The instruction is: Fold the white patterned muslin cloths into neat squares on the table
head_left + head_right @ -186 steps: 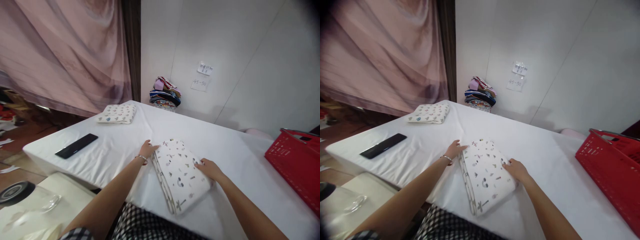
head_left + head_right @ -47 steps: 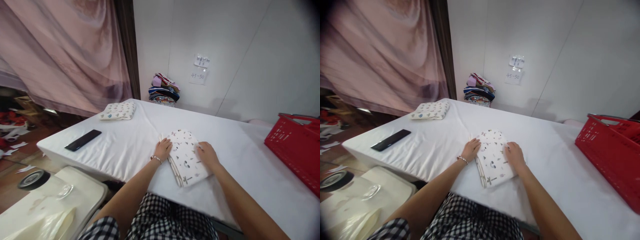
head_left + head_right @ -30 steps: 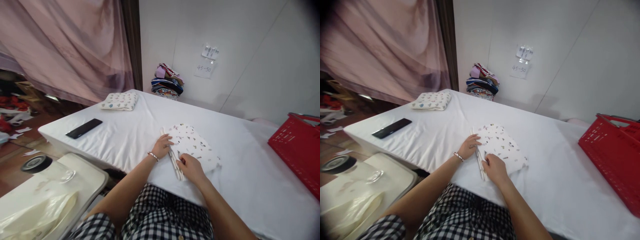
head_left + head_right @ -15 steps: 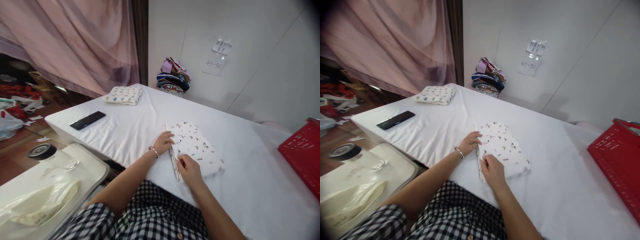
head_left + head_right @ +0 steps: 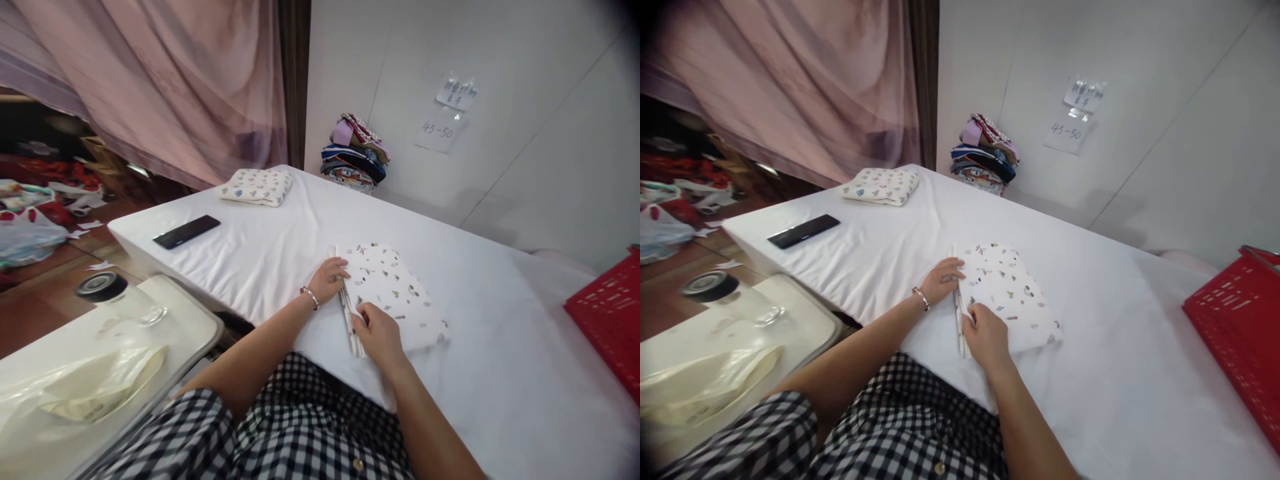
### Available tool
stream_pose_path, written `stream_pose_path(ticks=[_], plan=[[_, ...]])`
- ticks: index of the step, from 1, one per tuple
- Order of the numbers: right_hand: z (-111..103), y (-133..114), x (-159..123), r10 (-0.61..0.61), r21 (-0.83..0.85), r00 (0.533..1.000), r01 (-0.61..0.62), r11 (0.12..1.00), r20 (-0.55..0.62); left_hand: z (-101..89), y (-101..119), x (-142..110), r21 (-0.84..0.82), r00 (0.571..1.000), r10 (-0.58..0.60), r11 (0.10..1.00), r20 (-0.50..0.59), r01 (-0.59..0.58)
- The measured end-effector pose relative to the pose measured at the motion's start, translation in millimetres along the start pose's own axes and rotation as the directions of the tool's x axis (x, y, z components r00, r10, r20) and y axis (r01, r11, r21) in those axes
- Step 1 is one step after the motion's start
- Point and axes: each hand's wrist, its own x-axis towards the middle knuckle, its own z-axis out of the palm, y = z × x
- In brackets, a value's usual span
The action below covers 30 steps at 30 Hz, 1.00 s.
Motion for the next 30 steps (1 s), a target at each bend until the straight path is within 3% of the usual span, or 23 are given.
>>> stream_pose_path(ticks=[4,9,13,19,26,30], plan=[[0,2,-2,-0.004,0.028,1.000,0.005,1.000,-0.023,-7.1,6,-3,0.006,0.987,-0.125,0.992,-0.105,0.126],[1,2,-3,0.002,0.057,0.999,0.001,0.998,-0.036,-12.3,19,-27,0.034,0.943,-0.313,0.947,-0.116,0.318],[1,2,-4,-0.027,0.096,0.999,0.031,0.995,-0.046,-9.0,27,-46,0.057,0.958,-0.287,0.956,-0.009,0.287],[2,1,-3,-0.031,0.088,0.999,0.034,0.996,-0.037,-6.6,29,-44,0.193,0.959,-0.269,0.949,0.087,0.249],[4,0,-2,-0.008,0.050,0.999,0.010,0.999,-0.045,-0.7,32,-42,0.308,0.960,-0.266,0.924,0.091,0.227],[6,2,-3,-0.006,0.049,0.999,0.009,0.999,-0.050,4.6,34,-40,0.371,0.939,-0.334,0.884,0.079,0.283]])
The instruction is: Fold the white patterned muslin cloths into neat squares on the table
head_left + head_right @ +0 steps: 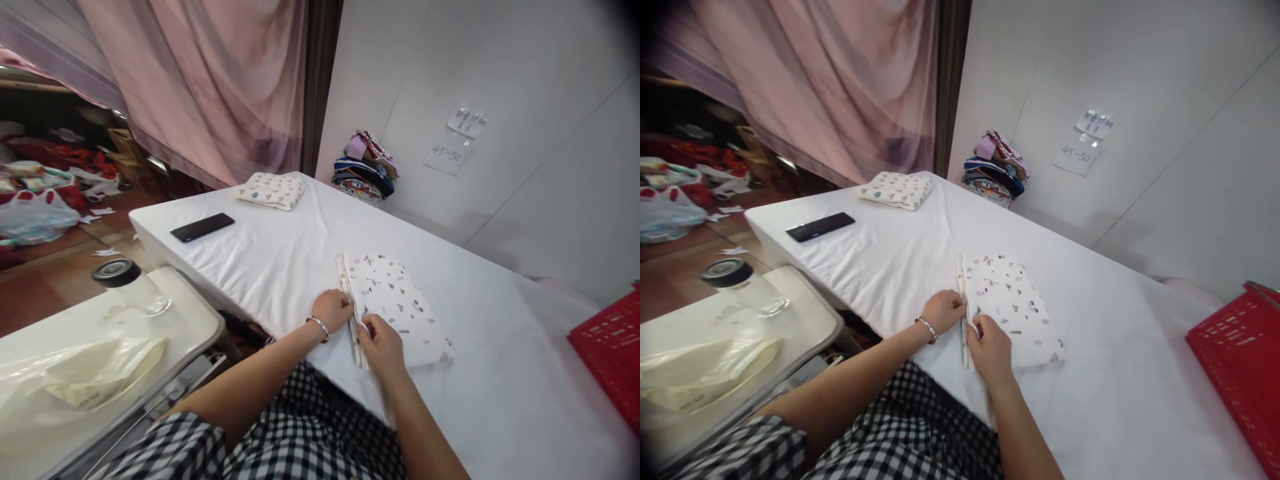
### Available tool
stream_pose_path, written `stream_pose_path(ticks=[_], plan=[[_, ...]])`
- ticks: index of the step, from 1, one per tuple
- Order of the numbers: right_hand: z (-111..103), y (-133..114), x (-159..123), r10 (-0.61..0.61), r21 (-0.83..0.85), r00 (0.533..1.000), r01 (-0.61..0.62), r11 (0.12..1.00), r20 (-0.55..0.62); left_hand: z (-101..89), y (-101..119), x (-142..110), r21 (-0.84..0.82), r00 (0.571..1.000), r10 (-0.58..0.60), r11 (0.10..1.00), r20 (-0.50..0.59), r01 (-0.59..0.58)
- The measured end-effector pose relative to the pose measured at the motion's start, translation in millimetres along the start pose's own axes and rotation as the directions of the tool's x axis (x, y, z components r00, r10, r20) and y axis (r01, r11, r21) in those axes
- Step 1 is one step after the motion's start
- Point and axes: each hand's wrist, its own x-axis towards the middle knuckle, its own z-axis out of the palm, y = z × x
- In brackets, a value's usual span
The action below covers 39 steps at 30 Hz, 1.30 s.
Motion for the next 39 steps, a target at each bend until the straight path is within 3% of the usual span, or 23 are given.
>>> stream_pose_path(ticks=[6,12,20,29,39], plan=[[2,2,-1,0.011,0.031,1.000,-0.010,0.999,-0.009,0.4,-2,-1,-0.103,0.998,-0.067,0.992,0.009,0.067],[0,2,0,-0.043,0.073,0.999,0.044,0.996,-0.008,1.0,-4,0,-0.138,1.000,-0.027,0.990,-0.013,0.025],[-2,0,0,-0.090,0.144,0.996,0.087,0.986,0.011,-1.8,3,7,-0.199,0.983,-0.158,0.965,0.089,0.173],[-1,1,1,0.023,0.141,1.000,-0.023,0.990,0.007,-7.8,-2,6,-0.272,0.985,-0.089,0.954,0.151,0.128],[0,2,0,0.025,0.168,1.000,-0.023,0.985,-0.012,-12.6,3,9,-0.247,0.970,-0.102,0.956,0.220,0.156]])
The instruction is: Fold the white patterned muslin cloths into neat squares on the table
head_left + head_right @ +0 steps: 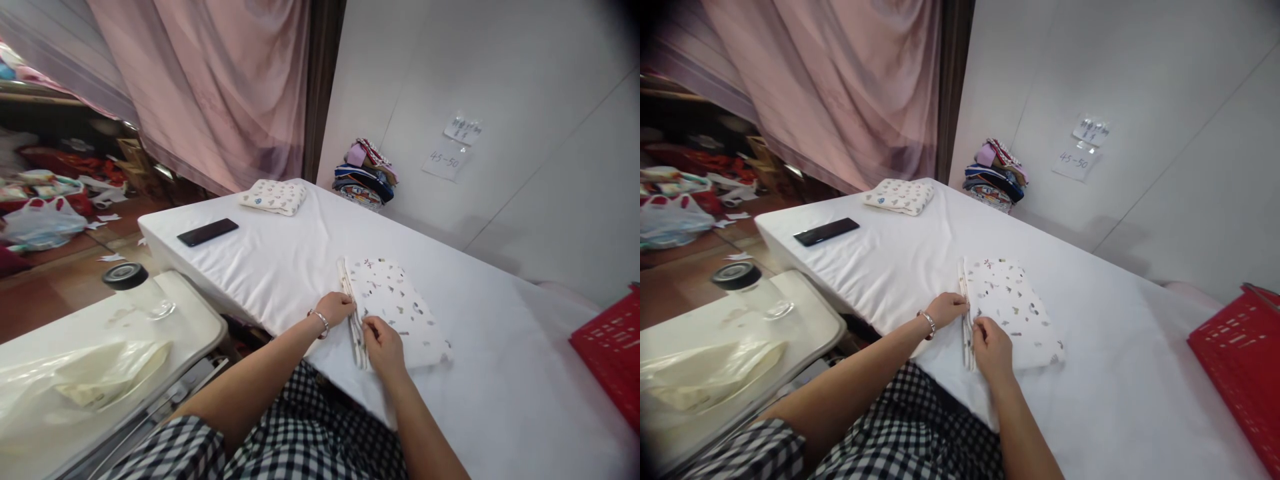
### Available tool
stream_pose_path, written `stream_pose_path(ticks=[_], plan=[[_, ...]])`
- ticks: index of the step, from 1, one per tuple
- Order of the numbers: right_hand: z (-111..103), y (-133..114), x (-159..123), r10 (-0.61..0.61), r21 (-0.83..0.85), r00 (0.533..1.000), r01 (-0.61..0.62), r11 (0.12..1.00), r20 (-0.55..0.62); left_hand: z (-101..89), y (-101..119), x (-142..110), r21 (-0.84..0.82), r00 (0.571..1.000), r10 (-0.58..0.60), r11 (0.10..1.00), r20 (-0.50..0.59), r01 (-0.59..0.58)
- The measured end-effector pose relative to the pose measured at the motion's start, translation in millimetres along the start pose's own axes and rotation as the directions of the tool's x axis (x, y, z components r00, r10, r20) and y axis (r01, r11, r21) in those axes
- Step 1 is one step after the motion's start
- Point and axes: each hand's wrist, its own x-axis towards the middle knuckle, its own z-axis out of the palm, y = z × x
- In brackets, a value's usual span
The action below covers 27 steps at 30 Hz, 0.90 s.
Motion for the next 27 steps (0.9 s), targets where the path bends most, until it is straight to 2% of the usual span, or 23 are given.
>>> stream_pose_path(ticks=[3,8,11,19,27], plan=[[0,0,0,-0.005,0.030,1.000,0.005,1.000,0.003,0.0,2,0,0.024,1.000,-0.013,1.000,-0.011,0.013],[-2,0,-1,0.010,0.094,1.000,-0.011,0.996,0.005,0.8,3,1,0.018,0.993,-0.107,0.994,-0.042,0.108],[-2,1,-1,0.015,0.106,1.000,-0.015,0.994,-0.002,1.5,1,0,0.009,0.993,-0.103,0.995,-0.063,0.103],[-2,-1,1,-0.073,0.045,0.996,0.071,0.996,0.045,1.4,0,8,0.009,0.992,-0.107,0.994,-0.061,0.107],[-2,-2,-1,-0.087,0.087,0.995,0.083,0.993,0.040,6.9,-3,12,0.092,0.988,-0.114,0.988,-0.104,0.123]])
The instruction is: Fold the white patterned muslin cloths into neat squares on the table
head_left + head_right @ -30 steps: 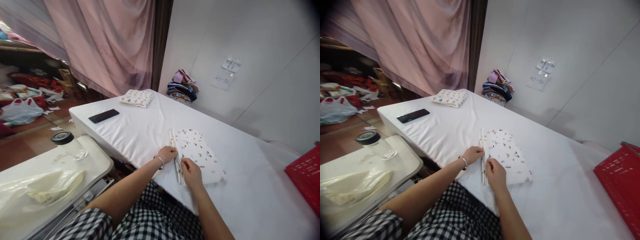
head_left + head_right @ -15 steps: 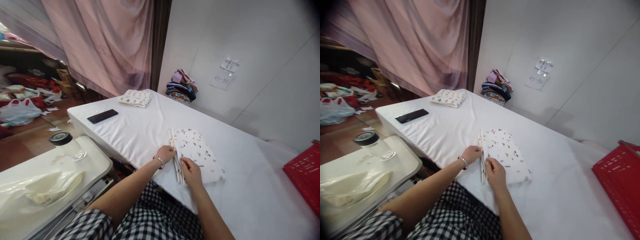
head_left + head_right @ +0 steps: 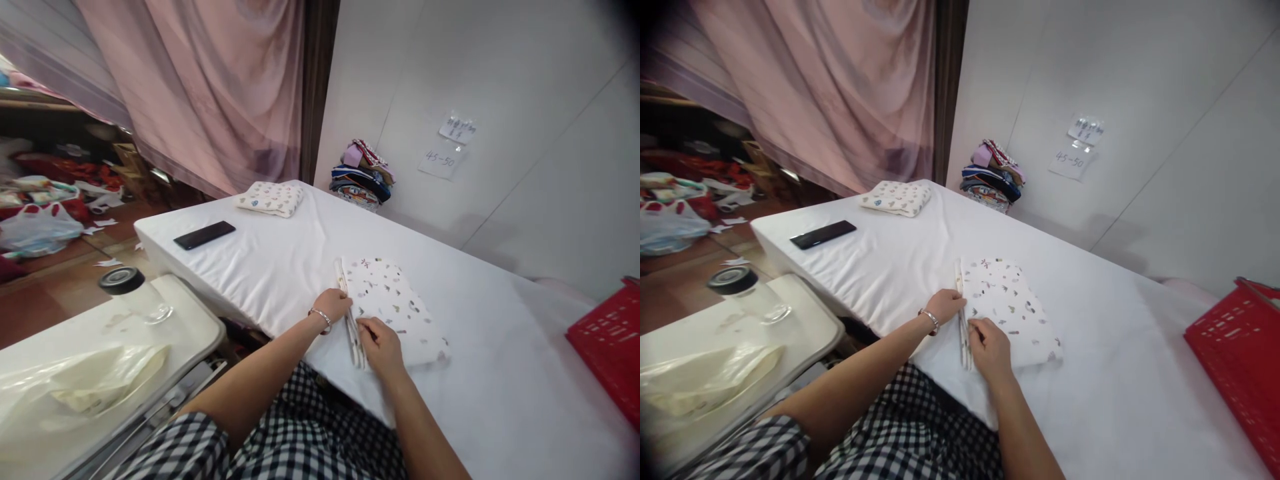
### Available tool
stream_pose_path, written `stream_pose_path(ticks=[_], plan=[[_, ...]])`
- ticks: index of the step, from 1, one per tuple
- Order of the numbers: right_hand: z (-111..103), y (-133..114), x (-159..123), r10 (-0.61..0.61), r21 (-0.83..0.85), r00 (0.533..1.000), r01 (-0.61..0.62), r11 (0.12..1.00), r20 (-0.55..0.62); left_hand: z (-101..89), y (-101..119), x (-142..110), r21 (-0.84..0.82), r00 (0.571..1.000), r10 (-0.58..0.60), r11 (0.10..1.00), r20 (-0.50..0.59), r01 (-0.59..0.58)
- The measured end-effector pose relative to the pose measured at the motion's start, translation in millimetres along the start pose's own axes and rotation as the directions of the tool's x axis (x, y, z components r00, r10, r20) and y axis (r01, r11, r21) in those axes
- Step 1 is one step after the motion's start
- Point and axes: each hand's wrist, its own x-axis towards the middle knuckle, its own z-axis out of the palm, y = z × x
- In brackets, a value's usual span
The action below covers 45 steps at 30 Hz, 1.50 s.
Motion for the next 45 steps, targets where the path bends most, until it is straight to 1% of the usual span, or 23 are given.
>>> stream_pose_path(ticks=[3,6,7,9,11,12,13,14,16,20,23,25,28,30,31,33,35,38,39,40,42,44,45], plan=[[-5,-2,-1,-0.009,0.086,0.999,0.011,0.996,-0.031,-3.2,1,-2,0.035,1.000,0.003,0.999,-0.002,-0.003],[-27,8,4,0.027,0.106,0.992,-0.013,0.994,-0.125,-8.8,5,-4,0.072,1.000,0.019,0.997,0.011,-0.020],[-38,16,7,0.054,0.075,0.983,-0.041,0.996,-0.173,-10.3,6,-5,0.080,1.000,0.025,0.996,0.016,-0.026],[-62,39,16,0.125,-0.037,0.954,-0.140,0.989,-0.271,-12.2,9,-5,0.092,0.999,0.030,0.995,0.018,-0.031],[-84,66,26,0.209,-0.191,0.931,-0.273,0.943,-0.299,-12.1,10,-3,0.096,0.999,0.033,0.995,0.018,-0.035],[-92,80,32,0.293,-0.238,0.909,-0.368,0.899,-0.298,-11.4,11,-1,0.095,0.999,0.035,0.995,0.021,-0.037],[-97,91,37,0.398,-0.247,0.881,-0.458,0.854,-0.256,-10.6,11,1,0.090,0.999,0.037,0.995,0.023,-0.039],[-100,101,42,0.478,-0.243,0.857,-0.513,0.823,-0.191,-9.7,11,2,0.080,0.999,0.038,0.996,0.027,-0.040],[-101,112,50,0.550,-0.214,0.828,-0.559,0.801,-0.105,-8.1,11,5,0.054,0.999,0.031,0.998,0.033,-0.033],[-96,112,58,0.556,-0.107,0.831,-0.555,0.825,-0.026,-6.1,10,6,-0.001,1.000,0.010,1.000,0.024,-0.010],[-102,113,58,0.582,0.019,0.813,-0.582,0.813,0.007,-0.8,15,12,-0.026,0.999,0.037,0.999,0.039,-0.036],[-111,118,54,0.604,0.094,0.795,-0.598,0.796,-0.056,6.8,23,21,-0.030,0.995,0.067,0.997,0.069,-0.065],[-125,130,44,0.645,0.113,0.737,-0.636,0.763,-0.202,21.8,40,38,-0.031,0.989,0.103,0.994,0.107,-0.101],[-131,137,35,0.681,0.102,0.699,-0.677,0.729,-0.219,30.3,48,47,-0.026,0.987,0.108,0.994,0.122,-0.105],[-133,140,30,0.693,0.102,0.693,-0.689,0.717,-0.199,33.3,51,50,-0.023,0.986,0.107,0.994,0.125,-0.105],[-135,145,21,0.703,0.133,0.695,-0.691,0.711,-0.151,36.7,52,53,-0.014,0.986,0.111,0.994,0.125,-0.110],[-136,151,14,0.711,0.246,0.697,-0.676,0.695,-0.094,37.4,48,53,-0.007,0.985,0.122,0.993,0.121,-0.122],[-137,157,7,0.718,0.493,0.695,-0.639,0.590,0.042,37.0,41,52,-0.002,0.983,0.132,0.991,0.125,-0.133],[-137,159,5,0.714,0.548,0.696,-0.627,0.554,0.074,36.9,40,52,-0.002,0.983,0.130,0.991,0.128,-0.131],[-137,160,5,0.716,0.577,0.694,-0.618,0.534,0.080,36.9,39,52,-0.001,0.983,0.124,0.992,0.133,-0.125],[-137,162,4,0.733,0.576,0.680,-0.610,0.544,0.029,36.7,39,53,0.000,0.985,0.102,0.995,0.139,-0.103],[-136,163,5,0.743,0.535,0.668,-0.615,0.579,-0.038,36.2,43,56,0.003,0.989,0.070,0.997,0.133,-0.071],[-135,164,5,0.740,0.517,0.670,-0.615,0.595,-0.055,36.0,46,58,0.004,0.991,0.051,0.999,0.124,-0.051]])
